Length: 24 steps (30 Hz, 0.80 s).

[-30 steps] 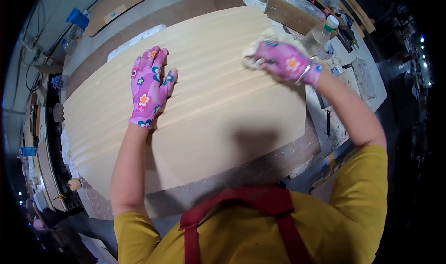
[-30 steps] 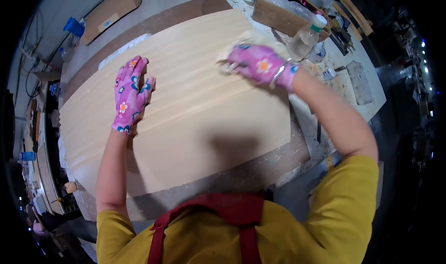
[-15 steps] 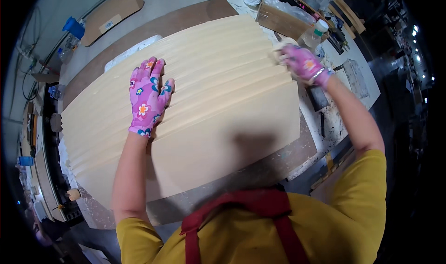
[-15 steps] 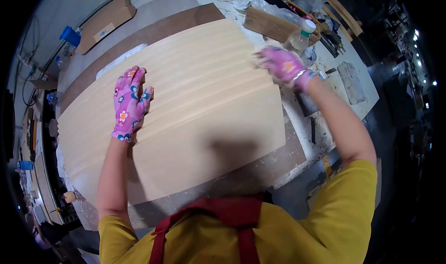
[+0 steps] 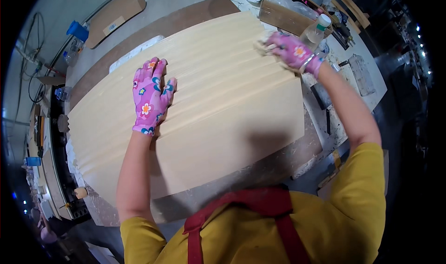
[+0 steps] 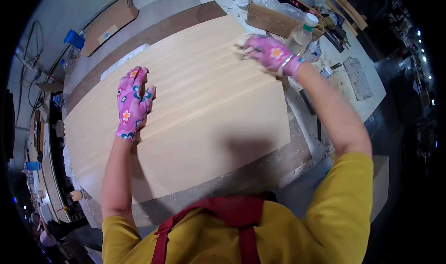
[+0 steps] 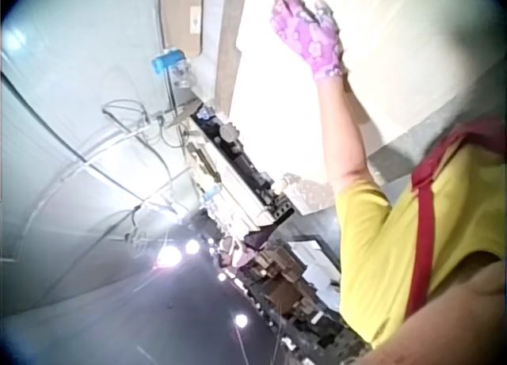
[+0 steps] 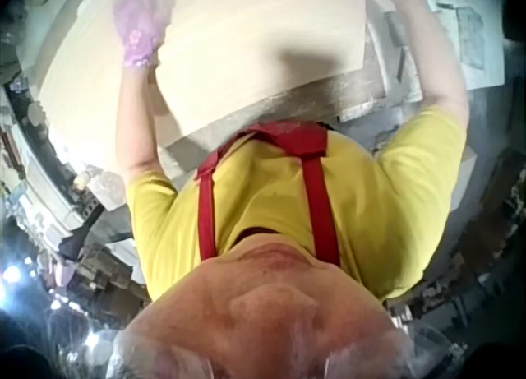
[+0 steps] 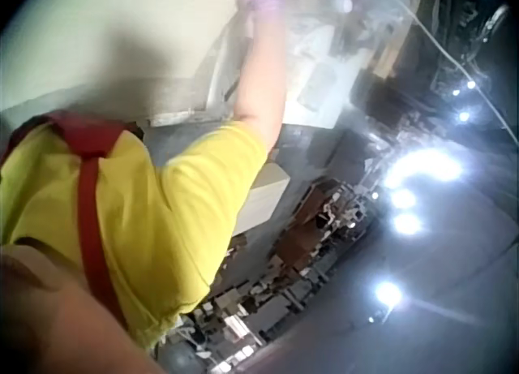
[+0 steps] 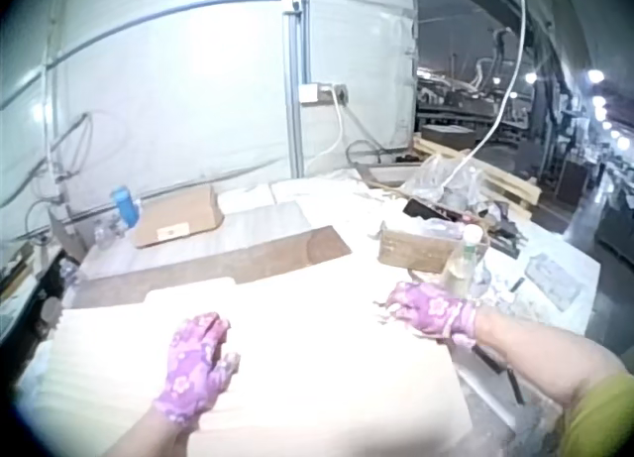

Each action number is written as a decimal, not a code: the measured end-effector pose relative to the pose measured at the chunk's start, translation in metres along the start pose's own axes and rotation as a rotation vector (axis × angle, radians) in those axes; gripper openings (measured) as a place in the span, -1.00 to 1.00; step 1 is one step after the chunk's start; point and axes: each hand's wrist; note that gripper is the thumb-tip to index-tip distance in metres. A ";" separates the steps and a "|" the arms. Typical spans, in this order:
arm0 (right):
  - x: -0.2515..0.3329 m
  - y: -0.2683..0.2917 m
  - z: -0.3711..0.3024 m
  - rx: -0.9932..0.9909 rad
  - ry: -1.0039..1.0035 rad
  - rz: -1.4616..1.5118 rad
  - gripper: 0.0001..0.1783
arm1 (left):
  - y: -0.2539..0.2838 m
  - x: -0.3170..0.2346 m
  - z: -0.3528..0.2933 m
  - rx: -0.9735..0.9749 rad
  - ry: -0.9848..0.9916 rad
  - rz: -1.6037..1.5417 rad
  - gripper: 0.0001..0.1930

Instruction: The person sands a large wooden board with a sanding block, then wipes it with a cloth. They apply a liquid from a bottle onto the cloth and wipe the board again. Finally, they use a small brush to apply a substance from a jar to the edges of the board.

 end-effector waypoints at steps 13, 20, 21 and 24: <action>-0.028 0.033 -0.020 0.111 -0.289 -0.238 -0.76 | 0.001 -0.002 0.002 0.023 0.004 0.015 -0.47; 0.052 -0.003 -0.032 -0.040 0.139 0.058 -0.83 | 0.002 -0.005 0.003 0.019 0.015 0.028 -0.48; 0.053 -0.005 -0.034 -0.068 0.183 -0.113 -0.86 | 0.002 -0.005 0.001 0.021 0.018 0.029 -0.48; 0.048 0.006 -0.034 0.147 -0.140 -0.088 -0.88 | 0.006 -0.007 0.001 0.050 0.050 0.015 -0.44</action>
Point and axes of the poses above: each hand's wrist, its own z-axis towards the middle knuckle, its own y-axis out of the back of the hand, x = y × z, and after that the axes turned 8 degrees about x, right-handed
